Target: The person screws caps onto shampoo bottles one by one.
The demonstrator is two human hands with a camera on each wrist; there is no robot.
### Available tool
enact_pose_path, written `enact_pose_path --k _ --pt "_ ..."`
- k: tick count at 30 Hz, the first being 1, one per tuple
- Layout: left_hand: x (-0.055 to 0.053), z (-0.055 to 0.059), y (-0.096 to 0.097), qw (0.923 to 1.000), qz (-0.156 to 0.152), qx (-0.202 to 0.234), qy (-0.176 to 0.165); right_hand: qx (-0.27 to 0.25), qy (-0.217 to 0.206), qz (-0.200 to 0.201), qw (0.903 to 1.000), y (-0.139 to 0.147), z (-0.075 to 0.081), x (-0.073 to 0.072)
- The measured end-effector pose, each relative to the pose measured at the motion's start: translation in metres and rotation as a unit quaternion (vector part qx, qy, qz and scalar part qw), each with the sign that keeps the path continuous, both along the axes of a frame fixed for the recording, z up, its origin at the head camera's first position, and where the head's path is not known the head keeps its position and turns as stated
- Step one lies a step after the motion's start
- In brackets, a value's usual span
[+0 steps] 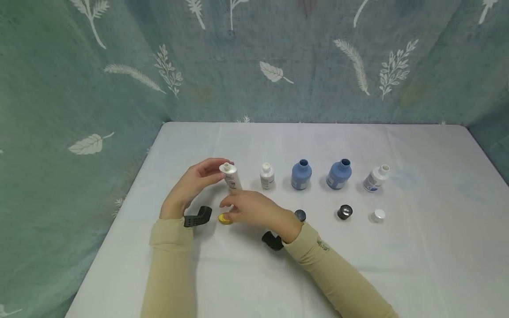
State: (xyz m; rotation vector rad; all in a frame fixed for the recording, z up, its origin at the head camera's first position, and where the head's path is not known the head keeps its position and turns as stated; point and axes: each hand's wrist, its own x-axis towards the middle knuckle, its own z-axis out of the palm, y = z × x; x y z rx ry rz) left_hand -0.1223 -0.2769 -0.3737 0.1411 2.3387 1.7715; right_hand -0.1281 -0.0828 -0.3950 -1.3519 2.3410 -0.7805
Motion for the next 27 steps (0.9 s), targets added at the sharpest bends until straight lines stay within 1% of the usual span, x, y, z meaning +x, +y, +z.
enact_pose_path --k 2,5,7,10,12,14,18,23,25,27 --pt "-0.002 -0.005 0.0 1.0 0.001 0.002 0.0 0.021 -0.001 0.003 0.9998 -0.002 -0.004 0.0" --pt "-0.005 -0.013 0.0 1.0 0.006 -0.007 -0.002 0.046 0.018 0.007 0.9988 -0.003 -0.009 0.002" --pt "-0.007 -0.018 -0.001 0.9999 0.007 -0.014 -0.004 0.06 0.024 0.005 0.9979 -0.005 -0.012 0.004" --pt "-0.008 -0.022 -0.003 0.9997 0.011 -0.02 -0.005 0.072 0.023 -0.001 0.9971 -0.007 -0.016 0.007" --pt "-0.008 -0.023 -0.004 0.9997 0.015 -0.022 -0.003 0.071 0.023 -0.008 0.9972 -0.009 -0.018 0.009" --pt "-0.009 -0.023 -0.004 0.9997 0.015 -0.02 -0.002 0.067 0.032 -0.015 0.9971 -0.01 -0.02 0.012" --pt "-0.007 -0.023 -0.004 0.9996 0.015 -0.022 -0.006 0.06 0.072 -0.03 0.9952 -0.013 -0.024 0.019" --pt "-0.006 -0.023 -0.005 0.9992 0.013 -0.037 -0.001 0.049 0.13 -0.049 0.9891 -0.017 -0.027 0.026" --pt "-0.007 -0.022 -0.005 0.9991 0.014 -0.039 0.005 0.047 0.136 -0.054 0.9881 -0.017 -0.027 0.026" --pt "-0.008 -0.021 -0.006 0.9992 0.015 -0.037 0.01 0.046 0.13 -0.056 0.9889 -0.018 -0.025 0.024"
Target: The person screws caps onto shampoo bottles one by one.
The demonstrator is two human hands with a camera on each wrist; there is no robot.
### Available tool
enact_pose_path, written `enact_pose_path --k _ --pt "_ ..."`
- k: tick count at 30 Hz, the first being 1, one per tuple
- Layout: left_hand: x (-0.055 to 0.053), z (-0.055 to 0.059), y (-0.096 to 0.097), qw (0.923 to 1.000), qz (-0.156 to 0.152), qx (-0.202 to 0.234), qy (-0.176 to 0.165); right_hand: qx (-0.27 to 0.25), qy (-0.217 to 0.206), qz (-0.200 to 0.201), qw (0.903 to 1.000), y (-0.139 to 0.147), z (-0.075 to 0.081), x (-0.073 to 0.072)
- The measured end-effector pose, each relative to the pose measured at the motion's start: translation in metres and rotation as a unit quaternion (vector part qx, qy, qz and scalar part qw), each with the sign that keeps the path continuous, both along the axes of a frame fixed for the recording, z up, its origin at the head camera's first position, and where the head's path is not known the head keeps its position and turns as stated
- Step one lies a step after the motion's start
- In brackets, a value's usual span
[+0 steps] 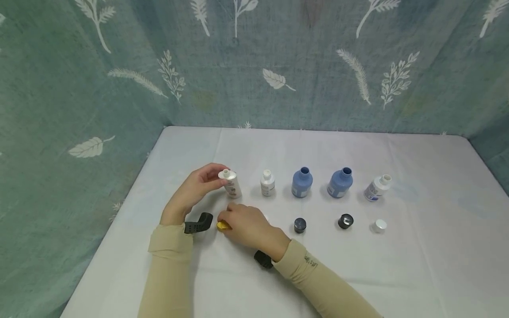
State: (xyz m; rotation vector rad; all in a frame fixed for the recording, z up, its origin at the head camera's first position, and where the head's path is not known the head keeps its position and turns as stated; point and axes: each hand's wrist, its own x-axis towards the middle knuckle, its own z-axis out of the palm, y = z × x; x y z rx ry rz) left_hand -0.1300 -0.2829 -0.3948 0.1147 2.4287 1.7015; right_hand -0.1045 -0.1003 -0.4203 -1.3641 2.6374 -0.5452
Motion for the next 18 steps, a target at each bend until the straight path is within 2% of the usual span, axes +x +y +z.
enact_pose_path --k 4,11,14,18 --pt "-0.001 -0.001 0.0 1.0 0.001 0.006 0.002 -0.007 -0.029 -0.001 0.9996 0.004 0.005 -0.004" --pt "0.007 0.021 0.012 0.9997 -0.005 0.022 -0.006 -0.023 -0.035 0.003 0.9991 0.01 0.012 -0.01" --pt "0.006 0.018 0.01 0.9997 -0.006 0.024 -0.004 -0.027 -0.04 0.0 0.9988 0.011 0.015 -0.012" --pt "0.003 0.008 0.005 0.9998 -0.004 0.017 0.003 -0.027 -0.047 -0.002 0.9985 0.014 0.018 -0.015"
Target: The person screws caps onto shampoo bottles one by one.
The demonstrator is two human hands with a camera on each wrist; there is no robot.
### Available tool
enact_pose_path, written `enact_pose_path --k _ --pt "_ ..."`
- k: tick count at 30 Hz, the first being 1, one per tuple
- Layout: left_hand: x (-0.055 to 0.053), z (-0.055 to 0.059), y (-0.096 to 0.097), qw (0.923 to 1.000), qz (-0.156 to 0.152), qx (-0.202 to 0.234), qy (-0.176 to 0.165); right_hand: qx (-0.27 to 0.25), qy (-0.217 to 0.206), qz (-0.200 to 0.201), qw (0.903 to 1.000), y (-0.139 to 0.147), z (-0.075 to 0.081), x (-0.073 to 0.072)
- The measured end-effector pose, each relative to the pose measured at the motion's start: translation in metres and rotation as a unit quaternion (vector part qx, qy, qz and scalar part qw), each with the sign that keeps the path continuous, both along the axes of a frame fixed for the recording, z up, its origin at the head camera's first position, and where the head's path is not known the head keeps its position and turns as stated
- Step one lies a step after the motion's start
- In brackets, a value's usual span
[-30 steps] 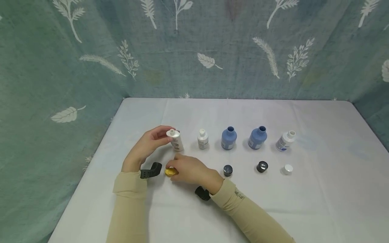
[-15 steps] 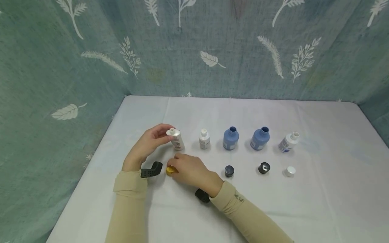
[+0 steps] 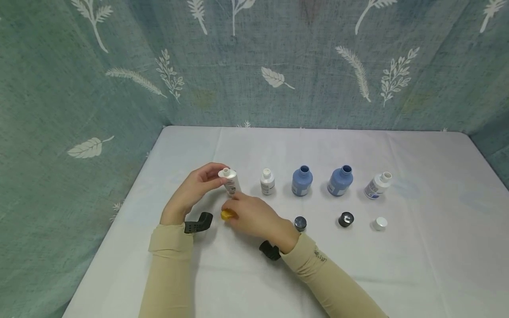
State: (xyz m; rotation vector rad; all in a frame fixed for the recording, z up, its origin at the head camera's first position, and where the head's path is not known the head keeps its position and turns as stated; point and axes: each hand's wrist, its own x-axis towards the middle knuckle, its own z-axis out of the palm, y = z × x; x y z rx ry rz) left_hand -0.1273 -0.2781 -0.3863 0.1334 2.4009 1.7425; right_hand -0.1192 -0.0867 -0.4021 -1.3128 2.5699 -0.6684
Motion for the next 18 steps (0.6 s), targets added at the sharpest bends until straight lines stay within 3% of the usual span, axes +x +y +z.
enact_pose_path --k 4,18 --pt "-0.003 -0.008 -0.003 1.0 0.003 -0.005 0.001 0.0 -0.009 -0.003 1.0 0.003 0.003 -0.004" --pt "-0.004 -0.013 -0.005 0.9998 0.002 0.019 -0.011 -0.019 -0.038 -0.023 0.9988 0.015 0.015 -0.014"
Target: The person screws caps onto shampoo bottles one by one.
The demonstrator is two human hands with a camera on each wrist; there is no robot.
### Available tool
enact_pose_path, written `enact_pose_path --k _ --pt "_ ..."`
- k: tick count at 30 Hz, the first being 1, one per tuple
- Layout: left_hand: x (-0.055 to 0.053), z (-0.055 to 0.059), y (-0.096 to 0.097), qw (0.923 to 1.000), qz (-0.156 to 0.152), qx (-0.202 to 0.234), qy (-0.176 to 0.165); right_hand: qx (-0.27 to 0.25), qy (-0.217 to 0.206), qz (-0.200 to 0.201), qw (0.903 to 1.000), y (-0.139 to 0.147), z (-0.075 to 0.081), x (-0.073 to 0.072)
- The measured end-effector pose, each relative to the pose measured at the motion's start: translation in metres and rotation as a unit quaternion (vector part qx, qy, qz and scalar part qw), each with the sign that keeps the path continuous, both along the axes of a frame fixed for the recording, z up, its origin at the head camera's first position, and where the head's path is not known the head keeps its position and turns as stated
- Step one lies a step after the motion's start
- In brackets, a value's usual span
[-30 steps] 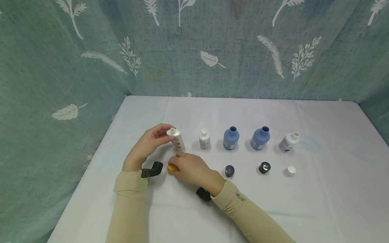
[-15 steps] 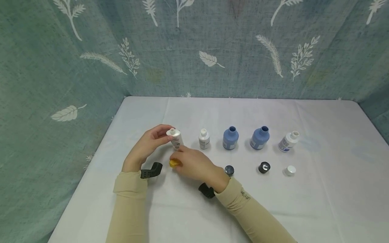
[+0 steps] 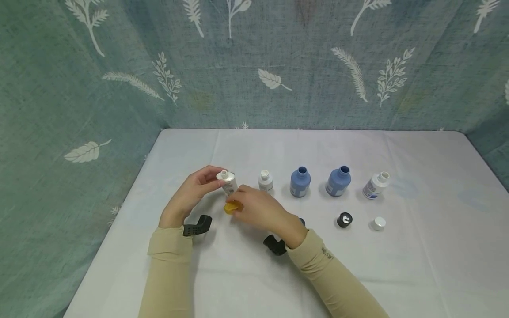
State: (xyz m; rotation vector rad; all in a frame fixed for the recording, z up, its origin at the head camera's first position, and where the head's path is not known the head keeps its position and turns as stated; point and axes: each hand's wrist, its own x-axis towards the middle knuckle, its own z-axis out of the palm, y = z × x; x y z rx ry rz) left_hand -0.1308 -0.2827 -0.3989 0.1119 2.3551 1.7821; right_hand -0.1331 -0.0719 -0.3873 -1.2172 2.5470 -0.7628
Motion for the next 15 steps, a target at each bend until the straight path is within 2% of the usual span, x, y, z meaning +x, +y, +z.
enact_pose_path --k 9,15 --pt "-0.002 -0.005 0.0 0.9995 -0.013 0.024 0.018 -0.08 0.011 0.017 0.9966 0.005 0.002 -0.005" --pt "0.003 0.008 0.008 0.9991 -0.007 0.04 0.013 -0.164 0.032 0.01 0.9858 0.01 0.008 -0.007"
